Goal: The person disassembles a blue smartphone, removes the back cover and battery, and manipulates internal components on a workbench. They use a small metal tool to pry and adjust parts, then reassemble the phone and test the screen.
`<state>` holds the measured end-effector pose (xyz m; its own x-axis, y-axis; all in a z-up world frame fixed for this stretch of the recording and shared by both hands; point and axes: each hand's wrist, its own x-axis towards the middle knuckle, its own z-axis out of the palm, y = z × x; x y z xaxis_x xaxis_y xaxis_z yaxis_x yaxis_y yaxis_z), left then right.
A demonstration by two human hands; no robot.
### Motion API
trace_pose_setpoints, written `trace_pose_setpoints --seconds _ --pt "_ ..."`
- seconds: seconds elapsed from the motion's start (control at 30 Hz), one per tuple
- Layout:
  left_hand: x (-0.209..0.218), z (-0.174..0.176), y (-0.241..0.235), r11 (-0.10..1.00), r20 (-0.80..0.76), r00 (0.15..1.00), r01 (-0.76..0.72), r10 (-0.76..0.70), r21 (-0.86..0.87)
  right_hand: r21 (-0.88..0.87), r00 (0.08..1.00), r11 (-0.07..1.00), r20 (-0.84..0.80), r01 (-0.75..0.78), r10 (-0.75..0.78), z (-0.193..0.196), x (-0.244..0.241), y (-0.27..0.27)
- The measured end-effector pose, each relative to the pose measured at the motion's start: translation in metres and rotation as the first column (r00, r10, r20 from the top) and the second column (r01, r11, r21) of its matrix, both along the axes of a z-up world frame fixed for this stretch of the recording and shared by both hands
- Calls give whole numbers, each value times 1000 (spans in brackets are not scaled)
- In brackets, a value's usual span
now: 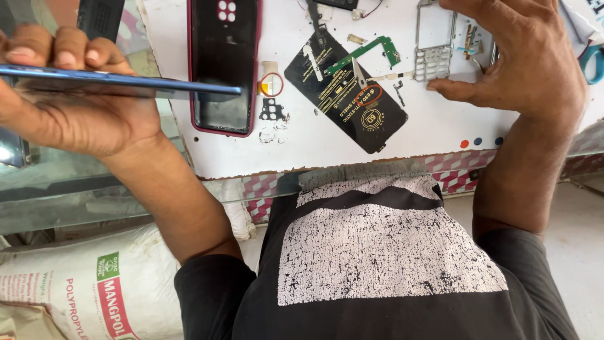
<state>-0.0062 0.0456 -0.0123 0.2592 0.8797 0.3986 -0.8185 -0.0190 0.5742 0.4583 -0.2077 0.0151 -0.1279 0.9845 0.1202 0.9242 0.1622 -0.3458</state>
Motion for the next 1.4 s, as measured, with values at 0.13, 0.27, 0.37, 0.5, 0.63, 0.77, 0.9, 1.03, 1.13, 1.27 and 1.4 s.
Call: trace_pose_setpoints --seconds 0.13,0.27,0.37,0.5,0.63,0.77,0.9,1.03,1.13,1.27,1.4 --pt "6 3 -7 999 -41 998 -38 37 -21 114 999 993 45 -20 14 15 -24 11" --pt "30 14 -28 998 -114 992 -56 54 -10 177 999 984 31 3 -9 13 -77 14" --pt "62 14 -47 999 -100 994 -50 49 -5 121 994 991 75 64 -74 1 -102 20" --pt "90 24 -58 998 -63 998 -23 26 52 143 991 982 46 121 -129 1 -112 20" --pt "99 31 -66 996 -96 995 37 -29 79 66 981 980 -71 188 -183 1 -115 23" --pt "101 34 -66 989 -80 992 106 -98 105 47 970 975 -118 218 -211 1 -114 23" --pt "101 34 -67 978 -65 985 168 -161 122 24 965 977 -162 214 -207 6 -110 22" --pt "103 35 -69 961 -72 970 238 -230 141 -11 952 975 -214 221 -218 20 -103 22" --pt "109 36 -70 949 -58 960 281 -275 142 3 946 986 -284 166 -158 35 -99 22" --pt "119 36 -73 957 -69 961 272 -266 96 27 948 993 -303 112 -98 57 -98 21" --pt "133 34 -80 968 -102 967 242 -235 66 219 855 973 -516 74 51 65 -109 28"
